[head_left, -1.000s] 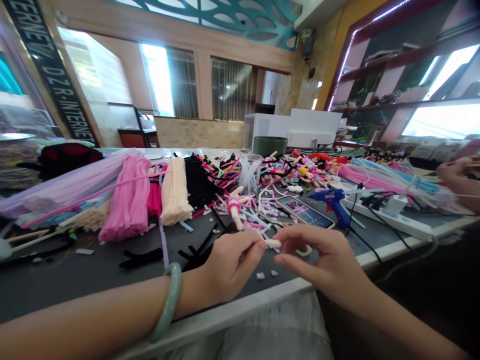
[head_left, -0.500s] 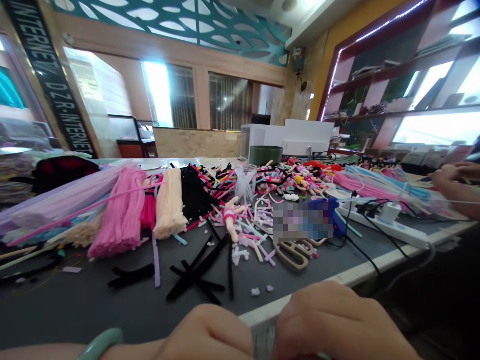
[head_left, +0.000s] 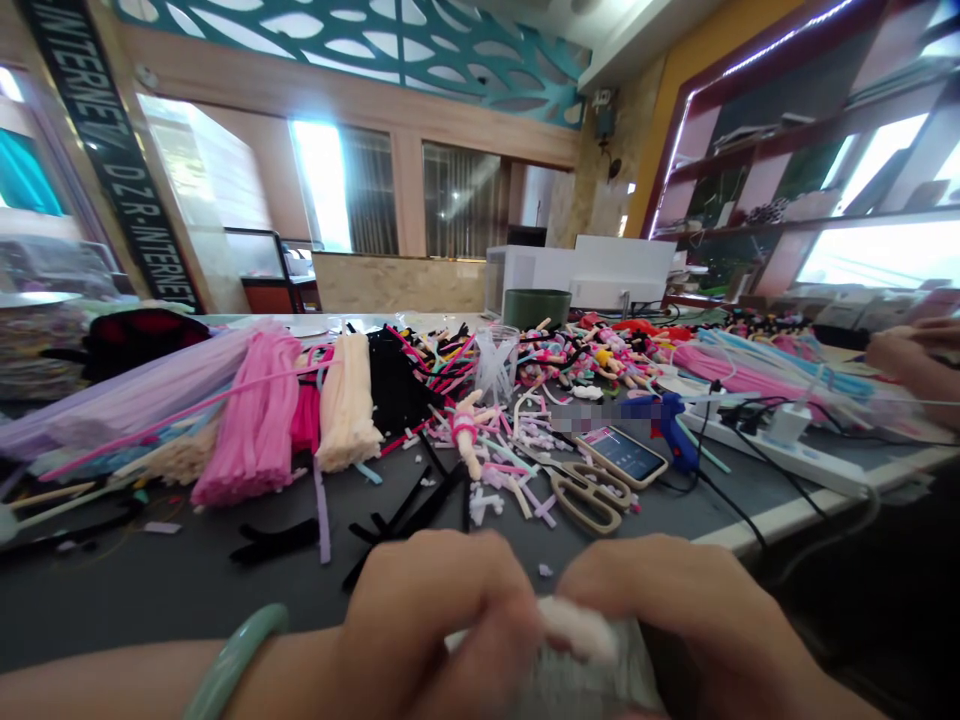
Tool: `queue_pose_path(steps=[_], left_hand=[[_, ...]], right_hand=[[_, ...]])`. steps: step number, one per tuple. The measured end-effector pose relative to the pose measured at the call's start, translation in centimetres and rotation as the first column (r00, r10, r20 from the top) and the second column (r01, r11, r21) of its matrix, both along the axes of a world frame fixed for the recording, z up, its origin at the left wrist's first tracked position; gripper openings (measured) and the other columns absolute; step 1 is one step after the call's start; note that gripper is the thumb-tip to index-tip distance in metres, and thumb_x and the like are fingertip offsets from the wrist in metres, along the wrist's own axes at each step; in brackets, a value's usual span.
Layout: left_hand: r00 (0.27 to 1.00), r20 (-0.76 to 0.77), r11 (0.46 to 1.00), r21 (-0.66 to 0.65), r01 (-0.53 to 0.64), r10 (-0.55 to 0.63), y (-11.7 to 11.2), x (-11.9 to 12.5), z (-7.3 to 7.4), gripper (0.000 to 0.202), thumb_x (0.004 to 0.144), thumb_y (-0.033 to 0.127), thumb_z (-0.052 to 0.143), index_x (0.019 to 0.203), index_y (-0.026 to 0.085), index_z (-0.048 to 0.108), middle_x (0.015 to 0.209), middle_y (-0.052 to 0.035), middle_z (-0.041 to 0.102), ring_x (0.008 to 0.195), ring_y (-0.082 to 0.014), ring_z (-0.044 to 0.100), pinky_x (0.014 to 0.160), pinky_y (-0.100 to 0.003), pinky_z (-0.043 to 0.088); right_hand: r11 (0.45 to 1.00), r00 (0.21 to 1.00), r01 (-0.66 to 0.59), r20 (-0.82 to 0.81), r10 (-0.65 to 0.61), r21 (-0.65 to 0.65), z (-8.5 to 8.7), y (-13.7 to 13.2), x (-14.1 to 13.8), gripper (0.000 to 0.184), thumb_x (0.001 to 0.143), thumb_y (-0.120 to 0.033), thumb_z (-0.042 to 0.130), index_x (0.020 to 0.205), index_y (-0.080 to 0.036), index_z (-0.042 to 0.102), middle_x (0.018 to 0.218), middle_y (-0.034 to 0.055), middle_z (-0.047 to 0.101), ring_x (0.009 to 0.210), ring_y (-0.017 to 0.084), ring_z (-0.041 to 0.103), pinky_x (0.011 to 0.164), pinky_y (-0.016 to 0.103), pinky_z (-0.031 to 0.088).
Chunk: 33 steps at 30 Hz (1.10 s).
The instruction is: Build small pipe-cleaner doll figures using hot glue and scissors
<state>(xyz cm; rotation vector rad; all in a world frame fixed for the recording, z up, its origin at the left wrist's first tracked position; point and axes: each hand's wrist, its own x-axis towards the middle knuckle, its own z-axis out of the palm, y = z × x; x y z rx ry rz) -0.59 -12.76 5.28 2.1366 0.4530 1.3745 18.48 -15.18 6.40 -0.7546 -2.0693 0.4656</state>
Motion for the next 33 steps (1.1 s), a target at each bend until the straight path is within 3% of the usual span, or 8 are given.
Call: queue_pose_path(steps=[3,5,8,13,17,20,27,33], left_hand=[[0.986,0.166,0.899,-0.426,0.097,-0.028,0.9,0.9,-0.1,0.035,0.092,0.032,0.039,0.06,0.02,0.044,0.041,0.0043,0.042,0.034,-0.0073,0.04,0.033,-0.019,0.031],[0.967,0.251,0.815,-0.549,0.184,-0.049,1.5,1.2,-0.2,0.035,0.091,0.035,0.041,0.06,0.018,0.044,0.041,0.0058,0.039,0.032,-0.0059,0.039,0.032,-0.017,0.029],[0.959,0.278,0.761,-0.609,0.224,-0.06,2.0,1.4,-0.7,0.036,0.09,0.037,0.043,0.06,0.017,0.043,0.041,0.0067,0.038,0.031,-0.0048,0.038,0.032,-0.015,0.027],[0.987,0.156,0.83,-0.546,0.118,-0.037,2.4,1.3,-1.2,0.036,0.091,0.036,0.042,0.06,0.017,0.043,0.04,0.007,0.039,0.033,-0.0044,0.038,0.036,-0.015,0.03],[1.0,-0.005,0.923,-0.386,-0.001,-0.001,2.5,1.1,-1.5,0.036,0.093,0.034,0.039,0.061,0.017,0.045,0.044,0.0054,0.043,0.039,-0.0049,0.041,0.04,-0.016,0.033],[0.993,-0.111,0.947,-0.312,-0.079,0.046,2.6,0.8,-1.8,0.035,0.094,0.033,0.036,0.065,0.017,0.046,0.046,0.0054,0.044,0.041,-0.0052,0.042,0.043,-0.016,0.034],[0.967,-0.22,0.98,-0.125,-0.158,0.128,3.0,0.6,-2.0,0.033,0.094,0.027,0.036,0.064,0.016,0.046,0.051,0.005,0.047,0.047,-0.005,0.042,0.05,-0.017,0.033],[0.955,-0.262,0.986,-0.059,-0.156,0.136,3.0,0.6,-2.1,0.029,0.093,0.023,0.037,0.068,0.016,0.049,0.051,0.0055,0.047,0.048,-0.005,0.043,0.051,-0.017,0.033]], right_hand=[[0.999,0.998,-0.018,0.063,0.021,-0.04,0.5,0.7,0.1,0.022,0.073,-0.034,0.071,0.092,-0.025,0.066,0.078,0.0017,0.072,0.067,0.015,0.066,0.062,0.02,0.053],[0.998,0.998,0.009,0.062,-0.005,-0.061,0.4,1.2,0.1,0.023,0.071,-0.03,0.073,0.092,-0.023,0.067,0.079,0.0011,0.071,0.067,0.014,0.065,0.061,0.019,0.052],[0.994,0.999,0.039,0.018,-0.037,-0.099,-0.3,1.8,0.0,0.019,0.074,-0.028,0.069,0.092,-0.023,0.067,0.075,-0.0005,0.069,0.066,0.012,0.064,0.059,0.018,0.05],[0.955,0.991,0.107,-0.053,-0.127,-0.276,-1.2,2.6,0.0,0.015,0.082,-0.032,0.061,0.091,-0.023,0.066,0.077,0.0005,0.068,0.068,0.013,0.062,0.062,0.021,0.049],[0.903,0.976,0.038,-0.178,-0.125,-0.429,-1.2,2.9,0.0,0.019,0.082,-0.036,0.059,0.088,-0.019,0.065,0.071,0.0018,0.064,0.063,0.013,0.059,0.058,0.023,0.049],[0.873,0.961,-0.021,-0.251,-0.117,-0.487,-1.4,3.0,-0.1,0.019,0.082,-0.035,0.06,0.087,-0.018,0.065,0.067,0.0007,0.061,0.061,0.012,0.058,0.058,0.022,0.048],[0.883,0.957,-0.037,-0.272,-0.104,-0.467,-1.8,3.0,0.0,0.014,0.082,-0.032,0.061,0.087,-0.02,0.066,0.068,-0.0001,0.061,0.062,0.011,0.058,0.058,0.021,0.048],[0.924,0.976,0.05,-0.177,-0.125,-0.378,-1.9,3.2,0.0,0.015,0.085,-0.032,0.058,0.087,-0.02,0.067,0.071,0.0,0.062,0.063,0.011,0.058,0.059,0.021,0.046]])
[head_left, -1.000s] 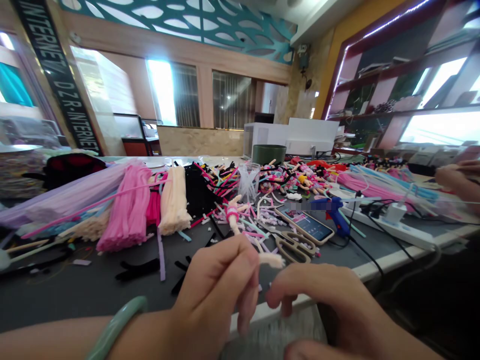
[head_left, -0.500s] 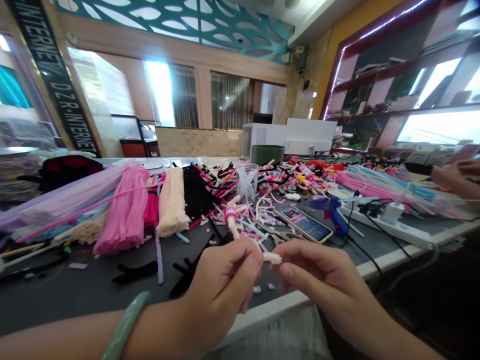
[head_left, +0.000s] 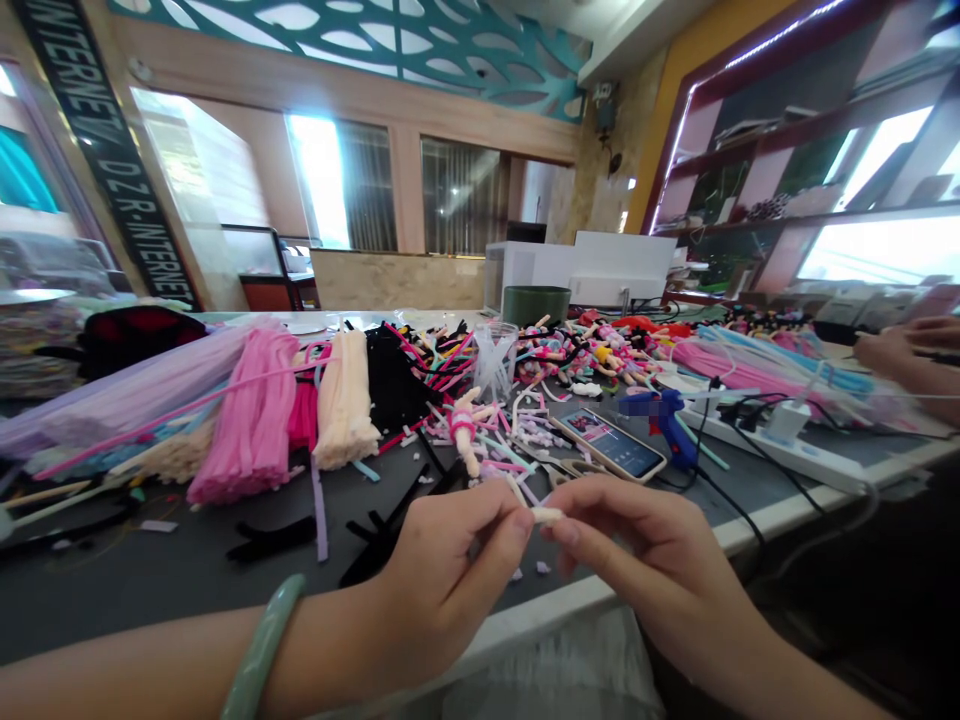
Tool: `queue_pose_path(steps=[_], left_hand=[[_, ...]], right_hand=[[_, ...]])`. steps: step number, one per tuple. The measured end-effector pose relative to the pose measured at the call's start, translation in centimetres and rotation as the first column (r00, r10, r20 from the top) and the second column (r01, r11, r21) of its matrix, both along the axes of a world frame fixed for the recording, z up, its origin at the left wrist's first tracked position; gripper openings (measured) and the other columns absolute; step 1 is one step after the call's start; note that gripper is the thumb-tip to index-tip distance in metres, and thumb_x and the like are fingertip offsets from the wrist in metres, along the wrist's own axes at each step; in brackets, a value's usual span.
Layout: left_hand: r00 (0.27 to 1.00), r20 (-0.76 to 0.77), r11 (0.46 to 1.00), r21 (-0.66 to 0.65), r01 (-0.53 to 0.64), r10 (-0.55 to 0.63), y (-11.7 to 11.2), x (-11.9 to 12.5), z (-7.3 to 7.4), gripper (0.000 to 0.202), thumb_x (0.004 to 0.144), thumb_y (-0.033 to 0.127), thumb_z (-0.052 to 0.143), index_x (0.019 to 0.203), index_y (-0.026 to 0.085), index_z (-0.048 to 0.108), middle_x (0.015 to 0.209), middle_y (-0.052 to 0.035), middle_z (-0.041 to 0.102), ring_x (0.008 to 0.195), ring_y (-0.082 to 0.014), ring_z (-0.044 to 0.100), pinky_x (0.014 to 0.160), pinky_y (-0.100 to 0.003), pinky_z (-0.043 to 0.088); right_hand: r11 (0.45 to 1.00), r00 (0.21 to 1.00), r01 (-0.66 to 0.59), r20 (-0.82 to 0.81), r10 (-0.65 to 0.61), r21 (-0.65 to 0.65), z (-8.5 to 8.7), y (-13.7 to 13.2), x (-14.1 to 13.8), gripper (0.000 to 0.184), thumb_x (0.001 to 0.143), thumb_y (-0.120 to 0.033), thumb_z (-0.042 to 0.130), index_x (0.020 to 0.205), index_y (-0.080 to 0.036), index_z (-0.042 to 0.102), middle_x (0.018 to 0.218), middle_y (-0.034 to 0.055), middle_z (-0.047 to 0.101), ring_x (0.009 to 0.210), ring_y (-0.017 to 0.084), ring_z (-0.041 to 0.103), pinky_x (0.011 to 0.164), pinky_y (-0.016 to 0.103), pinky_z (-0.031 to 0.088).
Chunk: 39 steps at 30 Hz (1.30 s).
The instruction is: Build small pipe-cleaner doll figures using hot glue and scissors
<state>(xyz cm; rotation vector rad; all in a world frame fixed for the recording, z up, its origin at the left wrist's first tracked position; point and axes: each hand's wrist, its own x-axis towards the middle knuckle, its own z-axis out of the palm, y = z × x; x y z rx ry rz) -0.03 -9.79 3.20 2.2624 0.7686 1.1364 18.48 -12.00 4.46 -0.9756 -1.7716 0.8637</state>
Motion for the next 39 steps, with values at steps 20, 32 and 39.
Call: queue_pose_path(steps=[20,32,39], left_hand=[[0.993,-0.114,0.994,0.108,0.026,-0.013,0.5,-0.1,-0.6,0.022,0.092,0.019,0.04,0.071,0.017,0.047,0.057,0.0061,0.045,0.05,-0.0047,0.041,0.052,-0.017,0.031],[0.99,-0.141,0.999,-0.04,0.008,-0.014,0.6,0.5,-0.5,0.029,0.093,0.026,0.036,0.068,0.017,0.048,0.055,0.0054,0.045,0.05,-0.0066,0.042,0.051,-0.018,0.032],[0.995,-0.083,0.98,-0.181,-0.078,0.064,0.8,0.6,-0.4,0.034,0.094,0.033,0.034,0.068,0.017,0.048,0.047,0.0057,0.048,0.045,-0.0077,0.046,0.051,-0.019,0.034]], right_hand=[[1.0,1.0,0.011,-0.013,-0.011,-0.008,-0.2,0.3,-0.1,0.014,0.085,-0.031,0.058,0.083,-0.02,0.065,0.072,-0.0004,0.062,0.063,0.011,0.059,0.059,0.021,0.047],[0.996,0.989,0.07,0.123,-0.076,0.052,-0.2,1.0,0.1,0.016,0.085,-0.029,0.055,0.078,-0.017,0.064,0.064,-0.001,0.061,0.057,0.01,0.057,0.056,0.021,0.044],[0.996,0.986,-0.002,-0.169,-0.013,-0.089,-0.6,2.0,0.2,0.023,0.084,-0.037,0.056,0.09,-0.017,0.067,0.072,0.0021,0.065,0.057,0.011,0.058,0.055,0.023,0.05]])
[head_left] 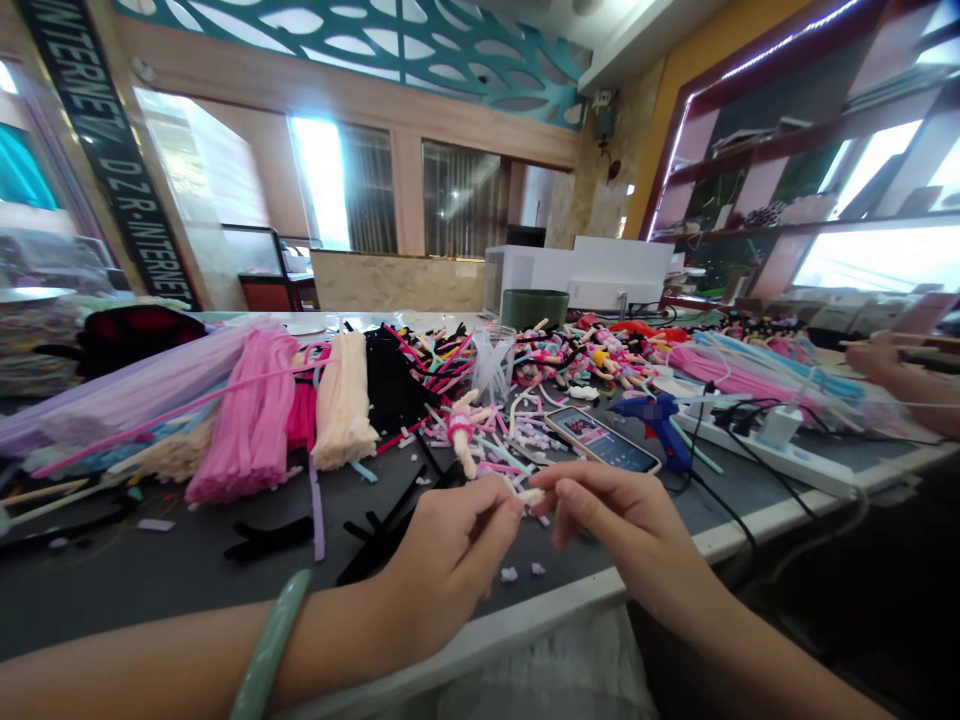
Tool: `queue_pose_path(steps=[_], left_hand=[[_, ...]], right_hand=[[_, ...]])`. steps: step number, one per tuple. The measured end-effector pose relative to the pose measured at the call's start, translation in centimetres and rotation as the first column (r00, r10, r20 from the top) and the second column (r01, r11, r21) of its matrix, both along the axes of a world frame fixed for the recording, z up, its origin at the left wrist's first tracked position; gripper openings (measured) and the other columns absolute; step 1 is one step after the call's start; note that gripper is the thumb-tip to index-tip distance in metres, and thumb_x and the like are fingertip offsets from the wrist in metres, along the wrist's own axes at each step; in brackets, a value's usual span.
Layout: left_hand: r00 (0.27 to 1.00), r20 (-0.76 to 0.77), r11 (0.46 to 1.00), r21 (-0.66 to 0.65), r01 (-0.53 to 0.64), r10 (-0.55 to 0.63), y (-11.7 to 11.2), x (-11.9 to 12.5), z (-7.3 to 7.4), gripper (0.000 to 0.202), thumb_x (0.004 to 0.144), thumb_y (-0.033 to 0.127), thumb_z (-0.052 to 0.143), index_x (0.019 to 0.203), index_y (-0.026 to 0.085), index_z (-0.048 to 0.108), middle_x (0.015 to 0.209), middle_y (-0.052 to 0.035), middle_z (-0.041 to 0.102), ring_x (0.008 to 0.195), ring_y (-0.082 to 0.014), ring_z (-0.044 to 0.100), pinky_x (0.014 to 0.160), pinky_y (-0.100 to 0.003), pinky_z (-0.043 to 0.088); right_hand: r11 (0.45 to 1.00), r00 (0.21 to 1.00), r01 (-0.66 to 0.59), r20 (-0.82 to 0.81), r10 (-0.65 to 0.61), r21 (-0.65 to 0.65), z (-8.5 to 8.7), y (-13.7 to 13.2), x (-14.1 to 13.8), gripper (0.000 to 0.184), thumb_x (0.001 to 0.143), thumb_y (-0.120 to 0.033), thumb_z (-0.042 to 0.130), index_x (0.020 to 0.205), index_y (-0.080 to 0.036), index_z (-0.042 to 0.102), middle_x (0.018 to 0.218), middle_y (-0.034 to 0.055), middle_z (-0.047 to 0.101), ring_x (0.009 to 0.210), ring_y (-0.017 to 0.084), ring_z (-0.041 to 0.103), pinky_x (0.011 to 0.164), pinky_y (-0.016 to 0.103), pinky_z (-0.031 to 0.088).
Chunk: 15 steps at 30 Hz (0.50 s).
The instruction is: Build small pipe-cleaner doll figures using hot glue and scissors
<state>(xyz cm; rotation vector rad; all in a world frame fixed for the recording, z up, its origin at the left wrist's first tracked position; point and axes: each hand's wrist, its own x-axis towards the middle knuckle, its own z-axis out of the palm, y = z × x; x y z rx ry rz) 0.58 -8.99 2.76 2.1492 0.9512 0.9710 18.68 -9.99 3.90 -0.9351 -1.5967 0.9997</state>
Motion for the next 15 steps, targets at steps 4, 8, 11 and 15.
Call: queue_pose_path(steps=[4,8,11,15], left_hand=[[1.0,0.022,0.998,-0.065,0.004,-0.003,0.0,0.1,-0.2,0.033,0.093,0.035,0.035,0.068,0.017,0.049,0.045,0.0061,0.046,0.043,-0.0081,0.045,0.048,-0.019,0.034],[1.0,0.006,0.999,-0.026,0.024,-0.024,-0.2,0.2,0.0,0.032,0.092,0.032,0.036,0.065,0.017,0.047,0.046,0.0055,0.047,0.044,-0.0078,0.044,0.049,-0.019,0.034],[1.0,-0.001,0.999,-0.045,0.025,-0.025,-0.3,0.2,0.0,0.032,0.092,0.032,0.035,0.066,0.018,0.046,0.046,0.0055,0.047,0.044,-0.0077,0.044,0.05,-0.019,0.034],[0.998,0.047,0.992,-0.121,0.034,-0.029,-0.3,0.2,-0.3,0.031,0.092,0.035,0.035,0.067,0.018,0.045,0.045,0.0062,0.044,0.042,-0.0077,0.043,0.047,-0.019,0.033]], right_hand=[[1.0,1.0,0.007,-0.01,-0.007,-0.026,-0.2,0.0,-0.2,0.02,0.078,-0.035,0.064,0.085,-0.016,0.066,0.072,0.0017,0.064,0.058,0.011,0.057,0.056,0.023,0.049],[1.0,0.998,0.006,0.056,-0.007,0.01,-0.3,0.0,-0.2,0.018,0.083,-0.033,0.058,0.081,-0.016,0.063,0.07,0.0001,0.059,0.059,0.01,0.056,0.056,0.022,0.046],[0.991,0.994,0.103,0.034,-0.106,0.085,-0.1,0.3,0.6,0.019,0.086,-0.032,0.053,0.077,-0.016,0.058,0.066,-0.001,0.057,0.056,0.01,0.054,0.055,0.023,0.044],[0.933,0.956,0.293,-0.069,-0.285,0.21,0.2,0.7,1.9,0.028,0.088,-0.029,0.045,0.062,-0.02,0.046,0.052,-0.0043,0.046,0.048,0.01,0.047,0.05,0.023,0.037]])
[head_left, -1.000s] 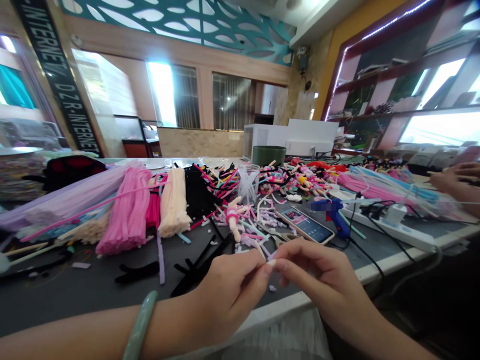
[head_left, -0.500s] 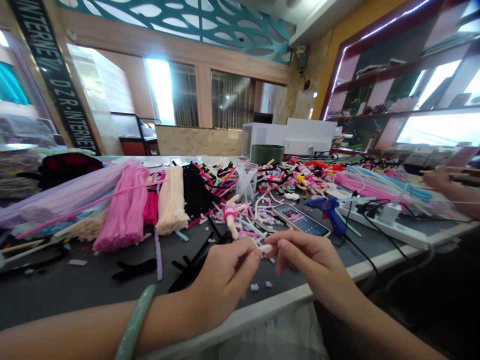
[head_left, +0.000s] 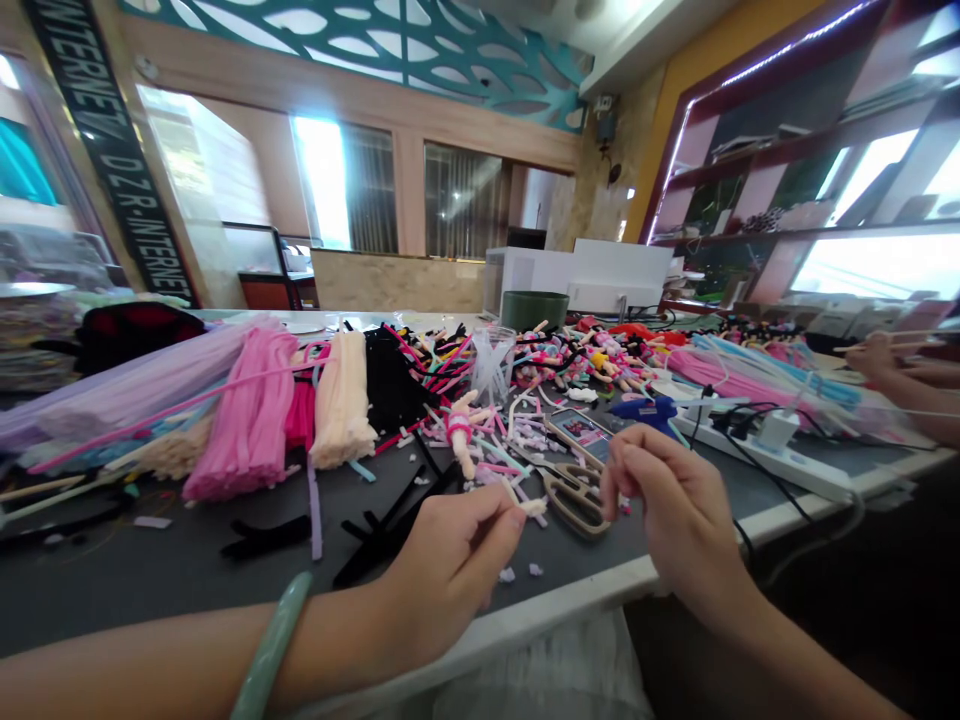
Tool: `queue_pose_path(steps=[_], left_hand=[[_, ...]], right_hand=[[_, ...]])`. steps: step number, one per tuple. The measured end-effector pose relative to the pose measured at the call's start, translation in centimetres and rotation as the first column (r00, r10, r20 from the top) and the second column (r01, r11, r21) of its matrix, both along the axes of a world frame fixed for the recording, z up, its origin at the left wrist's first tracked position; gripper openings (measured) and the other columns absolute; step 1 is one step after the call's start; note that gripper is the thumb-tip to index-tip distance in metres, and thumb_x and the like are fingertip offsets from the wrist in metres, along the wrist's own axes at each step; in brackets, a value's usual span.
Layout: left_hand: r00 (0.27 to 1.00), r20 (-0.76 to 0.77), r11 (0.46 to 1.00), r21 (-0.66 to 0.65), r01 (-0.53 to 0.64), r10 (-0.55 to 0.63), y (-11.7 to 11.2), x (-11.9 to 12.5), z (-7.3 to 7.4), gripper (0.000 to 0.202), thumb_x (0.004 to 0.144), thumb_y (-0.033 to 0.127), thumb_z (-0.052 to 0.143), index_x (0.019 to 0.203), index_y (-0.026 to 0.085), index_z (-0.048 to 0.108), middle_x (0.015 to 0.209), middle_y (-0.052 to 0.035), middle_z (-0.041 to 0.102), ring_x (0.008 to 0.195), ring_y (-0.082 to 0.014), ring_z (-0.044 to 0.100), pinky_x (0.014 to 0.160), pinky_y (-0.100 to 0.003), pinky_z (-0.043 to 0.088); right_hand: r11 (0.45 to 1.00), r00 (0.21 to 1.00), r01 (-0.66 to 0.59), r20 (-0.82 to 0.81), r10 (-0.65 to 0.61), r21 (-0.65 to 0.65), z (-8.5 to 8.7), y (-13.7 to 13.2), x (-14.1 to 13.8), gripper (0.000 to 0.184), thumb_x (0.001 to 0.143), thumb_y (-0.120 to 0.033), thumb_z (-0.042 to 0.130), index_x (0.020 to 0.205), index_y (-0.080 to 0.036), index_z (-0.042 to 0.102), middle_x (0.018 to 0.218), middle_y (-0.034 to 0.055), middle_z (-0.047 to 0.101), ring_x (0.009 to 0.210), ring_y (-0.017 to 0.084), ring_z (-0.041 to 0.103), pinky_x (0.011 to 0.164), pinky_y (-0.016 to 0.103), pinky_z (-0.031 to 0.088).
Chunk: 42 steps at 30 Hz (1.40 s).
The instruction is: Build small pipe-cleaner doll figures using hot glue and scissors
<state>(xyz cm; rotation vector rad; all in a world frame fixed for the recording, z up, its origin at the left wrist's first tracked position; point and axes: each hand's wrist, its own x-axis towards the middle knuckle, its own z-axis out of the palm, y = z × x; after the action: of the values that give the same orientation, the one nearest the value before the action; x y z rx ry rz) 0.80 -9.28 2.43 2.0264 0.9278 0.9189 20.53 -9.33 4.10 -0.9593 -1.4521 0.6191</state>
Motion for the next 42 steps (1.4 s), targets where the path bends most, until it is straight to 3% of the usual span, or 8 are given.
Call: queue_pose_path(steps=[3,8,14,19,25,28,32,42], left_hand=[[0.999,0.053,0.997,-0.077,-0.004,0.008,0.0,0.1,-0.3,0.032,0.092,0.038,0.036,0.068,0.019,0.044,0.044,0.0069,0.042,0.04,-0.0079,0.042,0.044,-0.018,0.032],[0.999,0.047,0.997,-0.074,0.004,0.0,-0.1,0.2,-0.4,0.033,0.092,0.039,0.035,0.069,0.018,0.046,0.046,0.0061,0.044,0.043,-0.0087,0.045,0.046,-0.019,0.034],[0.995,-0.068,0.992,0.098,0.081,-0.075,-0.2,0.0,0.0,0.033,0.09,0.031,0.038,0.061,0.017,0.046,0.047,0.0046,0.047,0.044,-0.0073,0.042,0.047,-0.02,0.031],[0.998,-0.011,0.989,0.131,0.064,-0.063,-0.3,0.1,0.1,0.035,0.091,0.03,0.036,0.06,0.017,0.046,0.049,0.0035,0.047,0.045,-0.0076,0.043,0.047,-0.019,0.032],[0.979,-0.092,0.962,0.188,0.196,-0.181,-0.4,-0.2,0.0,0.031,0.09,0.024,0.037,0.063,0.016,0.048,0.053,0.0026,0.05,0.048,-0.0071,0.045,0.049,-0.018,0.034],[0.987,-0.045,0.963,0.217,0.159,-0.153,-0.4,-0.2,-0.1,0.022,0.087,0.022,0.043,0.07,0.015,0.054,0.058,0.002,0.052,0.052,-0.0078,0.047,0.052,-0.018,0.037],[0.985,0.133,0.985,0.145,0.089,-0.109,-0.4,0.0,-0.5,0.012,0.085,0.025,0.051,0.085,0.014,0.058,0.065,0.0008,0.054,0.055,-0.0081,0.05,0.053,-0.019,0.041],[0.89,0.441,0.939,-0.246,0.242,-0.114,-0.2,0.5,-0.9,0.013,0.084,0.025,0.057,0.085,0.013,0.052,0.069,0.0011,0.055,0.058,-0.0076,0.057,0.057,-0.02,0.046]], right_hand=[[1.0,0.993,0.01,0.119,-0.008,-0.013,0.0,-0.2,-0.2,0.034,0.089,-0.03,0.043,0.057,-0.02,0.045,0.051,-0.0029,0.046,0.049,0.011,0.046,0.049,0.023,0.036],[0.981,0.92,-0.166,0.343,0.191,-0.102,-0.5,-0.6,-1.7,0.014,0.083,-0.031,0.058,0.083,-0.019,0.066,0.075,0.0006,0.065,0.068,0.013,0.057,0.064,0.024,0.045],[0.988,0.951,-0.132,0.272,0.15,-0.081,-0.8,-0.5,-1.8,0.014,0.081,-0.03,0.061,0.079,-0.019,0.068,0.071,0.0009,0.066,0.067,0.014,0.059,0.062,0.024,0.047],[0.972,0.948,-0.226,0.217,0.234,-0.063,-0.8,-1.2,-1.8,0.011,0.078,-0.029,0.066,0.084,-0.02,0.068,0.074,0.0007,0.067,0.067,0.013,0.061,0.061,0.023,0.049],[0.957,0.917,-0.279,0.318,0.241,0.081,0.0,-1.5,-1.5,0.005,0.077,-0.02,0.067,0.078,-0.022,0.071,0.074,0.0011,0.069,0.071,0.014,0.063,0.066,0.025,0.05],[0.951,0.909,-0.289,0.343,0.237,0.108,0.5,-1.4,-1.2,0.006,0.077,-0.019,0.068,0.077,-0.023,0.072,0.074,0.001,0.07,0.071,0.014,0.064,0.067,0.025,0.051],[0.951,0.909,-0.279,0.356,0.216,0.136,0.7,-1.6,-1.2,0.01,0.077,-0.018,0.067,0.081,-0.024,0.073,0.076,0.001,0.07,0.071,0.014,0.064,0.065,0.024,0.051],[0.971,0.915,-0.205,0.377,0.144,0.126,-0.1,-1.7,-1.6,0.009,0.082,-0.019,0.062,0.086,-0.023,0.069,0.077,0.0,0.07,0.069,0.013,0.064,0.064,0.023,0.05]])
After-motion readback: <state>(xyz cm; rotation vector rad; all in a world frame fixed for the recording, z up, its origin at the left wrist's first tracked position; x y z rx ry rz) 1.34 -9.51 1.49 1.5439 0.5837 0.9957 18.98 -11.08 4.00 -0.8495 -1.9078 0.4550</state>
